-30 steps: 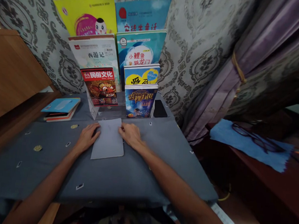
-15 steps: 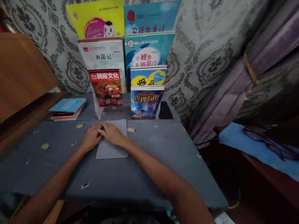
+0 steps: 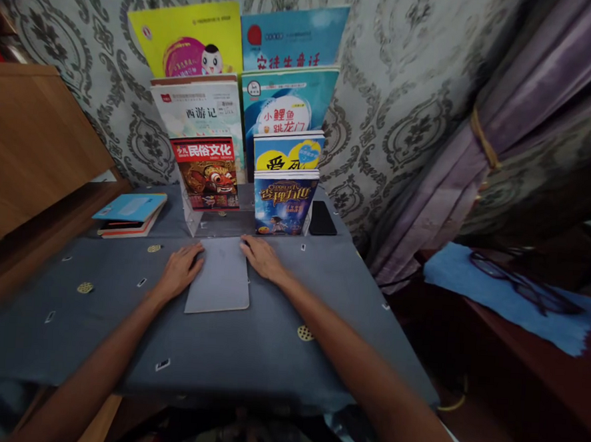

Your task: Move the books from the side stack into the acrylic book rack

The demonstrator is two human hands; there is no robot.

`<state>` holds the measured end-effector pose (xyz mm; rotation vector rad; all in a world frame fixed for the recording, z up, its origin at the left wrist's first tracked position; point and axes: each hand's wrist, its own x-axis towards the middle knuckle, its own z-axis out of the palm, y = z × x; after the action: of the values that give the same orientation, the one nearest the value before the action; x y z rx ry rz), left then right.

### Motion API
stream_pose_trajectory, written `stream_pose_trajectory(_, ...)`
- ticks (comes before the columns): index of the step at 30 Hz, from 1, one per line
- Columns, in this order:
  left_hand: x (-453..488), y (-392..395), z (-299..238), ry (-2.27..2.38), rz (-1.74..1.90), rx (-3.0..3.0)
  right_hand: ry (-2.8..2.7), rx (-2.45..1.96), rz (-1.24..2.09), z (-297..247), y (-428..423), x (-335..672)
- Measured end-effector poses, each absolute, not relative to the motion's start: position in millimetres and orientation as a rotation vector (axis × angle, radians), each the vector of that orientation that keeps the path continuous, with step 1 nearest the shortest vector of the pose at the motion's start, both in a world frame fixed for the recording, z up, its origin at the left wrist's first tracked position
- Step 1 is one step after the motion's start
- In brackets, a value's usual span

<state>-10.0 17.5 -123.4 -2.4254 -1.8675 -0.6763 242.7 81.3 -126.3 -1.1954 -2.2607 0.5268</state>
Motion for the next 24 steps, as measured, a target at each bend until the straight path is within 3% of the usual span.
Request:
stream_pose_trajectory(14, 30, 42, -121, -1.585, -0.459, -2.703, -2.266, -1.102, 0.529, -139, 93, 248)
stream_pose_trajectory(24, 42, 2, -113, -1.282, -0.466, -3.014, -2.255, -1.096, 0.537, -134, 88, 247)
